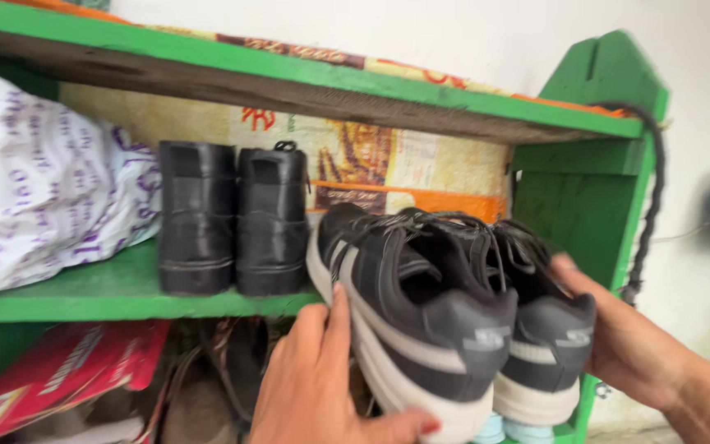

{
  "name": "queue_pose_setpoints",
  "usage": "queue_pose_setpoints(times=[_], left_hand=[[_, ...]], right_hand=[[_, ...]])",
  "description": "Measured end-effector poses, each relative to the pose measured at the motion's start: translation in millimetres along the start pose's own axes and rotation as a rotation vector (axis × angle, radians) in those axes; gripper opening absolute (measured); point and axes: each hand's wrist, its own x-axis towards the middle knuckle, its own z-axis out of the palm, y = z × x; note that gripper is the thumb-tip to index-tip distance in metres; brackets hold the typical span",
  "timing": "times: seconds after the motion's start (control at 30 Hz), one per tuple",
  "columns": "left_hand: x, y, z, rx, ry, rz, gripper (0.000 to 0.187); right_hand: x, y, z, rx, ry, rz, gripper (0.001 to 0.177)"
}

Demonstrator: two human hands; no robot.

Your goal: The person sits on the floor and repairs a black sneaker by threading a new lace through the eyelets and tying it. They then place the repaired pair on a green shelf. Next, they remove the laces from a beige sneaker, wipe the shoe with a cloth, and prepare to re-lace it.

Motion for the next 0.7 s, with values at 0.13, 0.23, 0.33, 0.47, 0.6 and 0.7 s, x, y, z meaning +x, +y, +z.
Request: queue_pose_setpoints(times=[0.13,0.23,0.33,0.47,0.6,0.7], left_hand=[[12,13,-15,0.076,-0.169,-0.212,0.13],[9,27,-8,0.13,0.038,-0.171,0.117],[-1,49,9,0.166,0.358,0.03,0.094],[-7,62,29,0.105,0.383,0.176,0.088],[-4,50,30,0.037,0.361,0.17,0.095],[0,43,24,0.079,0.343,0.125,0.091]], right_hand=[[1,18,-21,0.21,-0.765,-0.233,0.088],[9,34,-32,-0.239,-0.559,-0.442,0.096],[13,44,-28,-0.314,-0.214,-0.496,0.094],[7,60,-1,-0.268,0.19,-0.433,0.074],[-4,57,23,-0.569,0.091,-0.817,0.078],[-9,56,38,-0.657,0.034,-0.888,0.102]])
